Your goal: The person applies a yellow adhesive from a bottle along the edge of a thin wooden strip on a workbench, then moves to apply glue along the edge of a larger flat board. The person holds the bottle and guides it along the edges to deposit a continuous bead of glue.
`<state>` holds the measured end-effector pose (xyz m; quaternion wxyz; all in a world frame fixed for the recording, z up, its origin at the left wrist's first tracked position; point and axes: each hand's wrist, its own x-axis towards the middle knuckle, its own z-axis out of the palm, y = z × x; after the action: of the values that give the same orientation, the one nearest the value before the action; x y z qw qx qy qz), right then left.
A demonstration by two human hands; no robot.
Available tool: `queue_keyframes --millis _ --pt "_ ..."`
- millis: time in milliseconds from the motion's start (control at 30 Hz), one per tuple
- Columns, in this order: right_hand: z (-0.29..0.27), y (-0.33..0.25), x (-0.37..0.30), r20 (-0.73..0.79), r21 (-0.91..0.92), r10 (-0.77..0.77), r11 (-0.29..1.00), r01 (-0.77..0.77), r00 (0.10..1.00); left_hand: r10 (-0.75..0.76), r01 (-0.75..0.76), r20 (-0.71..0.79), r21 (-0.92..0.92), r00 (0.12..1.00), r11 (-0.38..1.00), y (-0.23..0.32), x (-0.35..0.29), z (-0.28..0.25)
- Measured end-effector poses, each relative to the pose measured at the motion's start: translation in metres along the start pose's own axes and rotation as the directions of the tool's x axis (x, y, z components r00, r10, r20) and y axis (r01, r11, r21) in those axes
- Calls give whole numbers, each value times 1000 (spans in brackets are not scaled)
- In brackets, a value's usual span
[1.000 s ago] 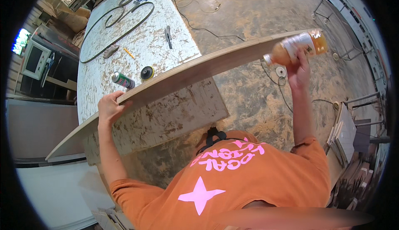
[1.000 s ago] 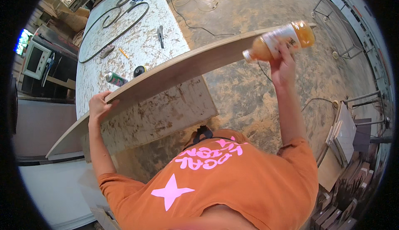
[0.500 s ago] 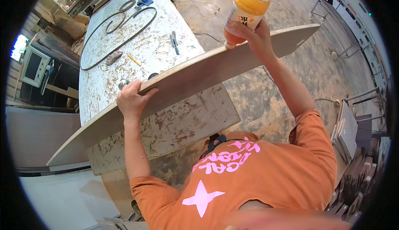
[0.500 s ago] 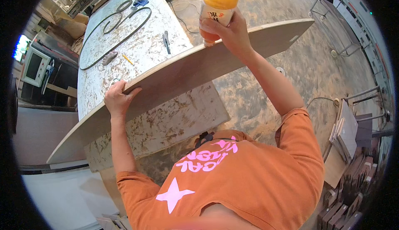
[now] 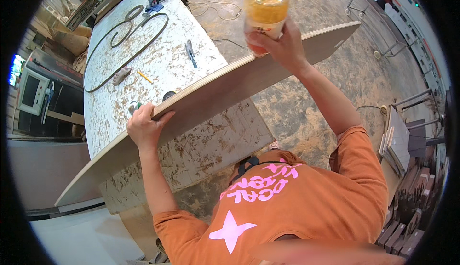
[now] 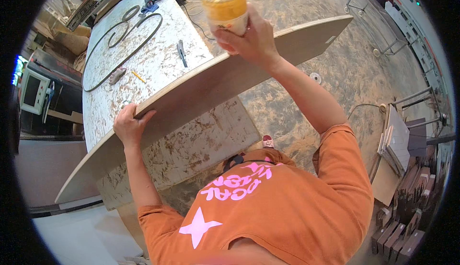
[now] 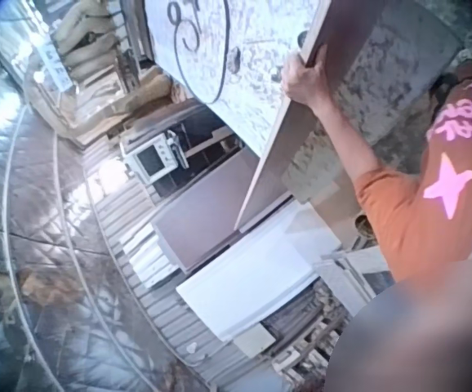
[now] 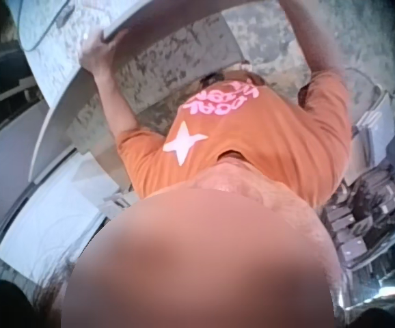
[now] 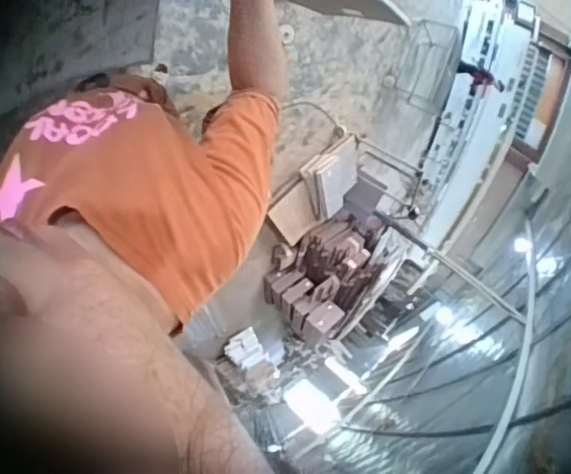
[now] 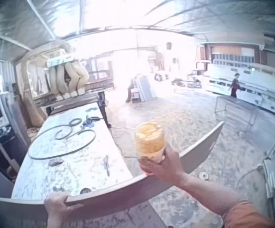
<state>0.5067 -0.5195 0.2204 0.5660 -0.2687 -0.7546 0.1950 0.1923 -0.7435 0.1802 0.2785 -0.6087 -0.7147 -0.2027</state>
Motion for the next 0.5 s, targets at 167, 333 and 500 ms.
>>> queue_keyframes --millis 167,333,500 --pt "-21 -7 13 -189 -100 157 979 -178 969 -27 27 17 23 999 999 1 -4 -3" --pt "1 -24 -4 95 120 23 992 -35 995 -58 59 30 -21 998 998 5 -4 -4" --pt "0 -5 -6 -38 31 -16 999 17 999 -45 46 45 -22 998 999 5 -4 -3"
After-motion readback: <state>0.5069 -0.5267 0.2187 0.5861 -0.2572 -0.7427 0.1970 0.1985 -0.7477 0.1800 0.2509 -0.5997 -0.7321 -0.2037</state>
